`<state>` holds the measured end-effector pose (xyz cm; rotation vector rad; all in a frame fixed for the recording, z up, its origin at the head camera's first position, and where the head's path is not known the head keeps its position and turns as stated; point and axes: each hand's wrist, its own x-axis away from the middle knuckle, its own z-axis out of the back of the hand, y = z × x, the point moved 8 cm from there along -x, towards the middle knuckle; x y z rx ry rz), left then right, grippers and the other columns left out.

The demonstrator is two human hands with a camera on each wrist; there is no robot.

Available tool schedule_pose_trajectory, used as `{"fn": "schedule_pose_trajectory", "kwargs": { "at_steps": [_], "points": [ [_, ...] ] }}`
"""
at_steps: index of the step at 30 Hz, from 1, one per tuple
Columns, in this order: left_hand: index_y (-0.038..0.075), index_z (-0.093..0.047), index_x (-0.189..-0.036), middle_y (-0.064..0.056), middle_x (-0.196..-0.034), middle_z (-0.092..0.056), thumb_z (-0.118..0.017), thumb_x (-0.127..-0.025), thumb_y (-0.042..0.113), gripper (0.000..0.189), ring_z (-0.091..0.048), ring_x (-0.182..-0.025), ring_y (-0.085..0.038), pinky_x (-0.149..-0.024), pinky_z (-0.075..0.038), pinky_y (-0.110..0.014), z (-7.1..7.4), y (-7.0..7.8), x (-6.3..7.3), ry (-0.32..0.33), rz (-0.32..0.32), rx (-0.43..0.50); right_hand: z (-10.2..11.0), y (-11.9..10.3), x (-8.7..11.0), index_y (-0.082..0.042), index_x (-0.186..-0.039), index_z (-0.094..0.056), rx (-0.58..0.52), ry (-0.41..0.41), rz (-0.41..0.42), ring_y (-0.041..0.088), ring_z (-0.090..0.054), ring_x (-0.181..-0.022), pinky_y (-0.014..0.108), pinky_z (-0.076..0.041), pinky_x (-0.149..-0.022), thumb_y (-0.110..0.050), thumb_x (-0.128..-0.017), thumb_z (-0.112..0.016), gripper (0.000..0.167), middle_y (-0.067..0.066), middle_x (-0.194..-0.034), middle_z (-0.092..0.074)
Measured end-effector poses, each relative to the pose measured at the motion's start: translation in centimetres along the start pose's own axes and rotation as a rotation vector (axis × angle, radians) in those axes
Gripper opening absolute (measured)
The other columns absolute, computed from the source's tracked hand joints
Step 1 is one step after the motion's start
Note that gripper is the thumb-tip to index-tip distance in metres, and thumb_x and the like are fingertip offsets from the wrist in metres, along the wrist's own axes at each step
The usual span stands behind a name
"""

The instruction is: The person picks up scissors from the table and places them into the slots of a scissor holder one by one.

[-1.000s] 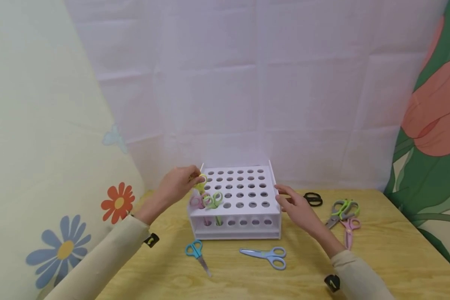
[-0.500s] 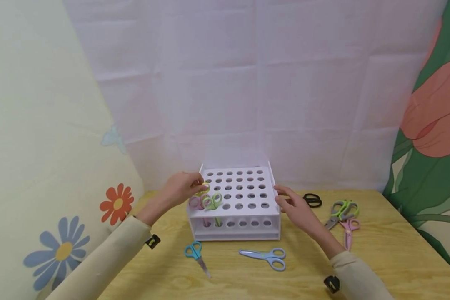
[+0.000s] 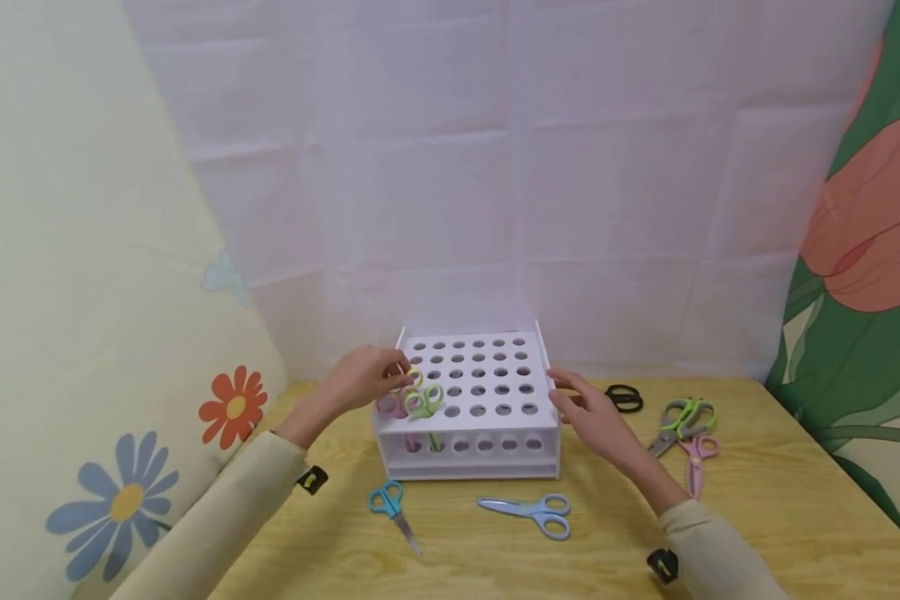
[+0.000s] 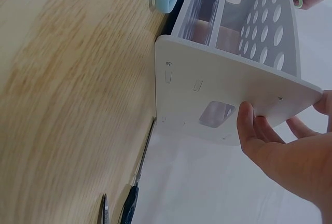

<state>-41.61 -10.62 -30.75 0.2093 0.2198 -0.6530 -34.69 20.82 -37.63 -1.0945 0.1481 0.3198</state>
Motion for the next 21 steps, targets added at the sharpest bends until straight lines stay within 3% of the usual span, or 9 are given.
{"fn": "schedule_pose_trajectory", "kwargs": {
  "at_steps": [7,13,18,21],
  "points": [
    [0.011,-0.073,-0.112,0.001,-0.095,-0.075,-0.068,-0.100,0.027,0.021,-0.070,-0.084,-0.014,-0.077,-0.055,-0.036,0.4,0.3,0.8,0.034,0.029,0.049,0.2,0.2,0.1,-0.008,-0.156,-0.039,0.017,0.005,-0.020,0.040,-0.056,-0.122,0.041,-0.056,-0.087,-0.036,-0.109,-0.049,0.056,0.027,-0.148,-0.043],
    [0.011,-0.071,-0.117,0.001,-0.099,-0.073,-0.062,-0.103,0.032,0.027,-0.067,-0.080,-0.015,-0.071,-0.054,-0.036,2.2,0.8,2.8,0.185,0.040,0.006,0.0,0.1,0.1,-0.009,-0.156,-0.039,0.011,-0.003,-0.023,0.040,-0.057,-0.121,0.039,-0.056,-0.086,-0.038,-0.109,-0.049,0.056,0.027,-0.149,-0.043],
    [0.009,-0.070,-0.118,0.000,-0.098,-0.072,-0.060,-0.104,0.031,0.029,-0.065,-0.078,-0.015,-0.068,-0.054,-0.035,3.7,1.1,5.0,0.299,0.023,0.014,0.1,-0.1,0.1,-0.007,-0.156,-0.038,0.000,-0.006,-0.011,0.041,-0.056,-0.122,0.048,-0.055,-0.089,-0.036,-0.109,-0.049,0.057,0.028,-0.149,-0.042],
    [0.008,-0.070,-0.117,0.000,-0.097,-0.072,-0.061,-0.104,0.029,0.027,-0.064,-0.076,-0.015,-0.066,-0.054,-0.034,4.1,1.2,6.1,0.336,0.017,0.015,0.2,0.0,0.1,-0.008,-0.157,-0.038,0.004,-0.007,-0.014,0.041,-0.056,-0.122,0.053,-0.053,-0.091,-0.036,-0.109,-0.048,0.056,0.028,-0.149,-0.042]
  ]
}}
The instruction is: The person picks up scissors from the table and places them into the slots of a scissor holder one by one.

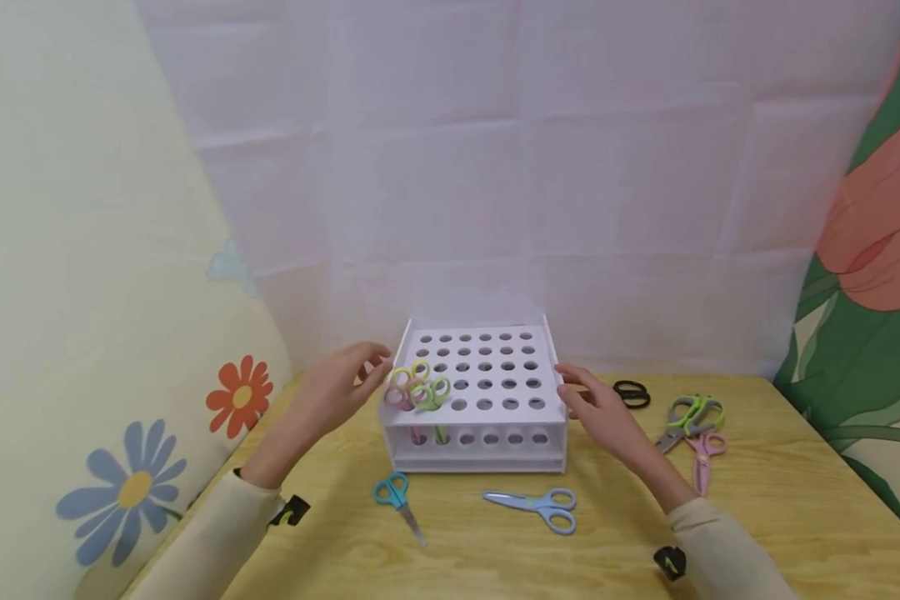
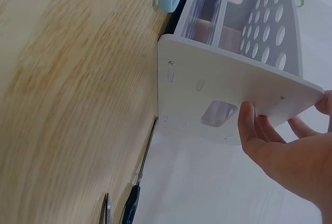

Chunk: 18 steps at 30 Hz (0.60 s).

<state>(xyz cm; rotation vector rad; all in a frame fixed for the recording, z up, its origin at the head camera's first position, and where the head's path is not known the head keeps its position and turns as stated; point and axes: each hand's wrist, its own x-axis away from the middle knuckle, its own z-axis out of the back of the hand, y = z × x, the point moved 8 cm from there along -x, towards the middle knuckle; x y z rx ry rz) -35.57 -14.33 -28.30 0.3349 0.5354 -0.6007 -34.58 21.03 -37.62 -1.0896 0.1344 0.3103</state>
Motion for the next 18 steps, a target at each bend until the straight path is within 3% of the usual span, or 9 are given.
{"fn": "schedule_pose_trajectory", "kwargs": {
  "at_steps": [3,7,10,13,18],
  "points": [
    [0.009,-0.071,-0.113,0.001,-0.093,-0.072,-0.061,-0.103,0.028,0.024,-0.063,-0.072,-0.013,-0.064,-0.053,-0.033,0.5,-0.1,1.0,0.009,0.010,-0.011,-0.1,0.2,-0.1,-0.009,-0.157,-0.037,0.010,-0.004,-0.007,0.042,-0.055,-0.122,0.056,-0.052,-0.092,-0.036,-0.109,-0.047,0.056,0.027,-0.149,-0.041],
    [0.015,-0.073,-0.102,0.007,-0.084,-0.069,-0.064,-0.102,0.030,0.018,-0.059,-0.067,-0.008,-0.060,-0.051,-0.031,0.2,-0.8,2.3,-0.026,0.036,-0.031,0.0,0.4,-0.1,-0.009,-0.157,-0.037,0.019,-0.002,-0.021,0.042,-0.055,-0.123,0.056,-0.051,-0.092,-0.038,-0.109,-0.046,0.056,0.027,-0.150,-0.041],
    [0.020,-0.070,-0.089,0.014,-0.072,-0.060,-0.066,-0.101,0.032,0.017,-0.052,-0.059,-0.005,-0.054,-0.045,-0.029,-0.6,-1.4,3.3,-0.091,0.045,-0.048,0.1,0.5,-0.1,-0.009,-0.157,-0.038,0.025,0.002,-0.026,0.041,-0.055,-0.123,0.053,-0.053,-0.091,-0.038,-0.109,-0.047,0.056,0.026,-0.150,-0.041],
    [0.023,-0.061,-0.076,0.014,-0.062,-0.049,-0.063,-0.102,0.035,0.029,-0.042,-0.052,-0.005,-0.049,-0.037,-0.027,-1.6,-1.8,4.3,-0.171,0.062,-0.053,0.1,0.4,-0.1,-0.009,-0.157,-0.038,0.023,0.002,-0.029,0.041,-0.056,-0.122,0.051,-0.053,-0.090,-0.037,-0.109,-0.047,0.056,0.026,-0.149,-0.042],
    [0.026,-0.052,-0.071,0.010,-0.057,-0.042,-0.056,-0.105,0.044,0.039,-0.038,-0.050,-0.006,-0.047,-0.032,-0.027,-2.6,-2.5,5.8,-0.233,0.114,-0.008,0.0,0.3,-0.1,-0.009,-0.157,-0.038,0.006,-0.005,-0.043,0.041,-0.055,-0.123,0.055,-0.051,-0.093,-0.036,-0.109,-0.047,0.055,0.026,-0.150,-0.041]
  ]
}}
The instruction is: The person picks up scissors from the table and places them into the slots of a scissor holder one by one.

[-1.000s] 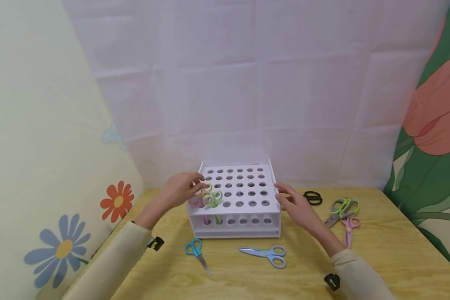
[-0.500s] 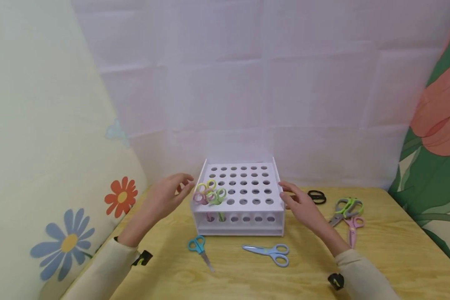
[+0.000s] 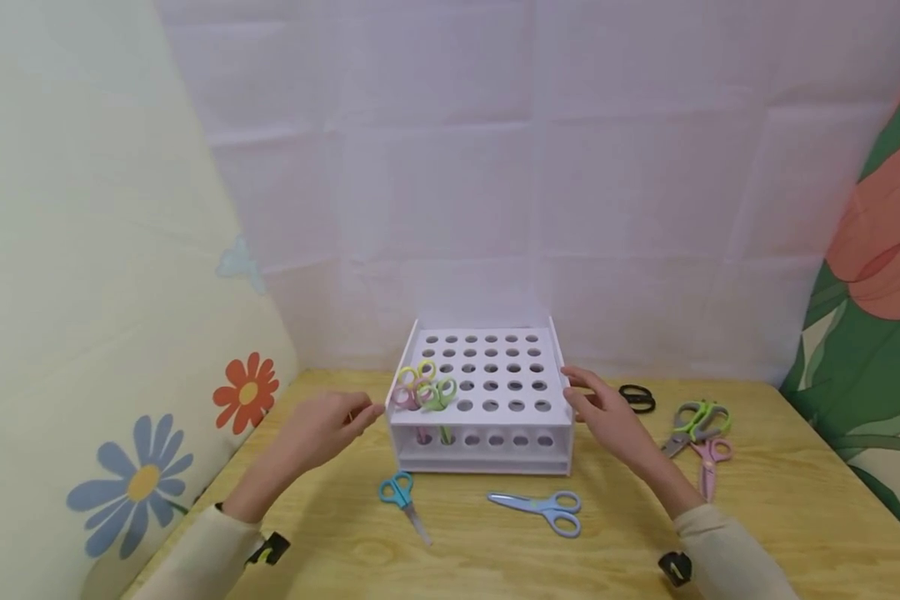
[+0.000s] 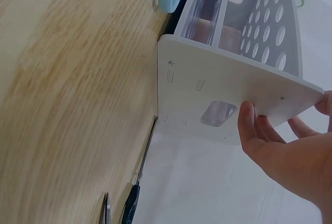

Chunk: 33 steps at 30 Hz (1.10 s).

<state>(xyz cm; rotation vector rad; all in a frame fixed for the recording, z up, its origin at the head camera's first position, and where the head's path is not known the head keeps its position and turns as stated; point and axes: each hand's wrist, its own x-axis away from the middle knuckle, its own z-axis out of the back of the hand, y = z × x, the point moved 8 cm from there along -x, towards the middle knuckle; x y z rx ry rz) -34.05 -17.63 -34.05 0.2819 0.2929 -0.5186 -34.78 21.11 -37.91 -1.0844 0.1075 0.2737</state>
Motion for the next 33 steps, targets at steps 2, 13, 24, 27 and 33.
{"fn": "schedule_pose_trajectory", "kwargs": {
  "at_steps": [2,13,24,27,33],
  "points": [
    [0.027,-0.053,-0.071,0.011,-0.057,-0.042,-0.054,-0.105,0.046,0.039,-0.038,-0.050,-0.006,-0.047,-0.033,-0.027,-0.5,-0.1,0.3,-0.011,-0.002,0.013,0.0,-0.1,0.0,-0.009,-0.157,-0.038,0.006,0.003,0.004,0.041,-0.055,-0.123,0.055,-0.051,-0.092,-0.036,-0.109,-0.047,0.055,0.026,-0.150,-0.041],
    [0.021,-0.071,-0.090,0.016,-0.073,-0.059,-0.065,-0.100,0.038,0.021,-0.053,-0.065,-0.003,-0.057,-0.046,-0.029,-5.0,0.4,1.8,-0.180,-0.101,0.043,0.4,-0.3,0.0,-0.010,-0.157,-0.038,0.016,0.009,0.024,0.042,-0.055,-0.123,0.054,-0.052,-0.092,-0.037,-0.109,-0.047,0.056,0.026,-0.149,-0.042],
    [0.019,-0.074,-0.097,0.014,-0.084,-0.064,-0.072,-0.097,0.028,0.009,-0.059,-0.076,-0.005,-0.064,-0.050,-0.031,-6.9,-0.1,2.6,-0.300,-0.092,0.092,-0.2,0.2,0.3,-0.009,-0.156,-0.038,-0.015,-0.001,0.012,0.042,-0.054,-0.123,0.051,-0.053,-0.091,-0.036,-0.109,-0.047,0.055,0.026,-0.149,-0.041],
    [0.017,-0.074,-0.098,0.012,-0.086,-0.066,-0.073,-0.096,0.024,0.007,-0.061,-0.078,-0.007,-0.065,-0.052,-0.031,-7.3,0.0,2.7,-0.308,-0.110,0.114,-0.3,0.2,0.3,-0.008,-0.156,-0.039,-0.019,0.003,0.017,0.041,-0.055,-0.122,0.048,-0.054,-0.090,-0.034,-0.110,-0.047,0.054,0.026,-0.149,-0.042],
    [0.014,-0.075,-0.097,0.010,-0.085,-0.069,-0.077,-0.092,0.022,0.009,-0.062,-0.078,-0.007,-0.067,-0.052,-0.031,-8.1,0.0,2.8,-0.339,-0.125,0.151,0.0,0.0,0.1,-0.006,-0.156,-0.039,-0.015,0.007,0.034,0.042,-0.056,-0.122,0.052,-0.053,-0.090,-0.034,-0.110,-0.047,0.055,0.028,-0.148,-0.042]
  ]
}}
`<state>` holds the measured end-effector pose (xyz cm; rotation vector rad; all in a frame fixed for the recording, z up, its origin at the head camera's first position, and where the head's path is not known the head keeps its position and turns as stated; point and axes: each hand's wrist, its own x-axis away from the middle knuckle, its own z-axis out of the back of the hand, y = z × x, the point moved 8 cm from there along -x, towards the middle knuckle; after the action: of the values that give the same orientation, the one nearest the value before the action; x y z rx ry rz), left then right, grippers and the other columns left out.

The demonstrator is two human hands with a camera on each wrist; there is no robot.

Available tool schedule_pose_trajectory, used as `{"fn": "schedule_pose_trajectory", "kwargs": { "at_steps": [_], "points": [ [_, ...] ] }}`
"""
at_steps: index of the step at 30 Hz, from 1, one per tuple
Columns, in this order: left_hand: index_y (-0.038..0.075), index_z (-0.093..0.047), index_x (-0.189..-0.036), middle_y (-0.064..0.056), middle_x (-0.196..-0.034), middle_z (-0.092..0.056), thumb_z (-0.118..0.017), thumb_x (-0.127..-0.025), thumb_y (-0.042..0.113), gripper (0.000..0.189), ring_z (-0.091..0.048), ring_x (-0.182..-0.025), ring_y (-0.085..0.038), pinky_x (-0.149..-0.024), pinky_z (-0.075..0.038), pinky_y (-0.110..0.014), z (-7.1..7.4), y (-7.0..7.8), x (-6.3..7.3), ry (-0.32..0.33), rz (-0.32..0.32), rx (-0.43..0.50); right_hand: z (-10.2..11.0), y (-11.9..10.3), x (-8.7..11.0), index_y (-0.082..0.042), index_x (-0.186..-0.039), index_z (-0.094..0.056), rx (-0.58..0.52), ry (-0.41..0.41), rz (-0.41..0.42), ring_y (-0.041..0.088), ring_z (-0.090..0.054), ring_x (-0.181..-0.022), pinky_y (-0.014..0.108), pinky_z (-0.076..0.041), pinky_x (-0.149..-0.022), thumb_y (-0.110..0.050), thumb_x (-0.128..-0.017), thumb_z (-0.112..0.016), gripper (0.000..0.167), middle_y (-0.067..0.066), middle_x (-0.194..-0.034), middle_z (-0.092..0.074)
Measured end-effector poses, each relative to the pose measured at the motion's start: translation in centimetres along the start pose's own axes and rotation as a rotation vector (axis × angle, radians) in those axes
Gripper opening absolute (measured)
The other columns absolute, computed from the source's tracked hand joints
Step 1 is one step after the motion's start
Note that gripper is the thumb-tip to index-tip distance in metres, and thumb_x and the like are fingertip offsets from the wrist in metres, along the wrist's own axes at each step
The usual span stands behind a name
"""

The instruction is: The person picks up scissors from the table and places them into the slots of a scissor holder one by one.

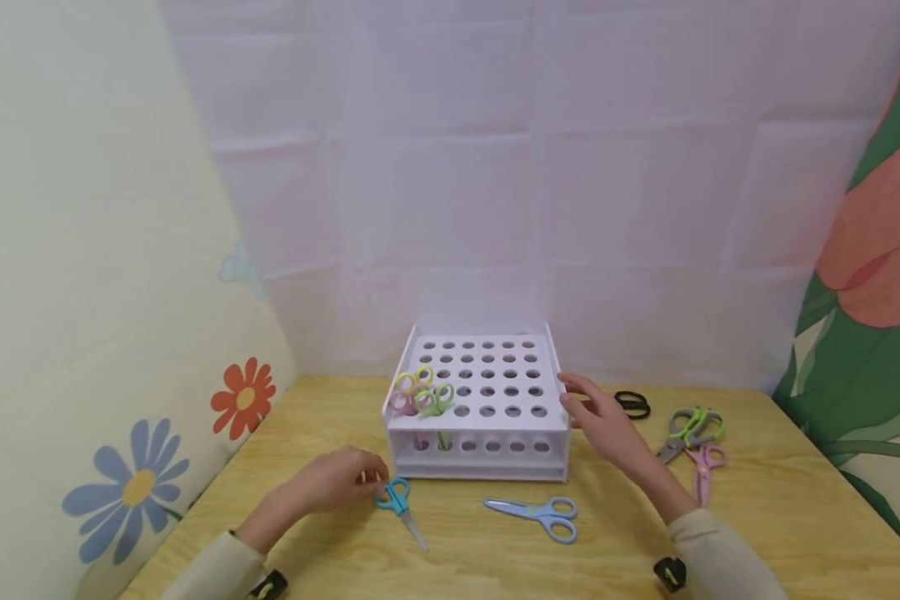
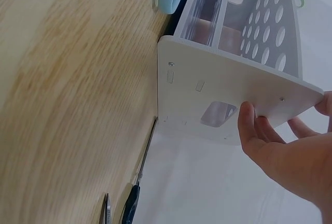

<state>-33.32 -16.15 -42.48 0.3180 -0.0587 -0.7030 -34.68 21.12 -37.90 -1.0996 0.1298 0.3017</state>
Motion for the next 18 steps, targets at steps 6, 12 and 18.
{"fn": "schedule_pose_trajectory", "kwargs": {
  "at_steps": [6,12,18],
  "points": [
    [0.017,-0.072,-0.089,0.014,-0.081,-0.064,-0.080,-0.089,0.025,0.011,-0.058,-0.075,-0.005,-0.066,-0.050,-0.030,-0.41,-0.10,-0.19,0.016,0.006,-0.008,0.13,-0.13,0.02,-0.007,-0.156,-0.039,0.007,0.007,-0.011,0.041,-0.056,-0.121,0.052,-0.053,-0.091,-0.033,-0.110,-0.048,0.054,0.027,-0.149,-0.042],
    [0.021,-0.070,-0.086,0.015,-0.078,-0.058,-0.081,-0.089,0.023,0.011,-0.054,-0.073,-0.005,-0.063,-0.048,-0.029,-0.57,-0.33,-0.43,0.026,0.044,-0.021,0.32,-0.46,-0.11,-0.006,-0.157,-0.037,0.010,0.001,-0.011,0.041,-0.055,-0.123,0.051,-0.053,-0.090,-0.034,-0.110,-0.047,0.056,0.028,-0.150,-0.041],
    [0.021,-0.069,-0.085,0.015,-0.077,-0.057,-0.077,-0.091,0.017,0.011,-0.053,-0.071,-0.005,-0.062,-0.047,-0.029,-0.85,-0.50,-0.28,0.007,0.055,-0.001,0.07,-0.20,-0.14,-0.006,-0.158,-0.035,0.008,-0.011,-0.027,0.041,-0.054,-0.124,0.049,-0.053,-0.091,-0.032,-0.110,-0.046,0.056,0.028,-0.151,-0.039]
  ]
}}
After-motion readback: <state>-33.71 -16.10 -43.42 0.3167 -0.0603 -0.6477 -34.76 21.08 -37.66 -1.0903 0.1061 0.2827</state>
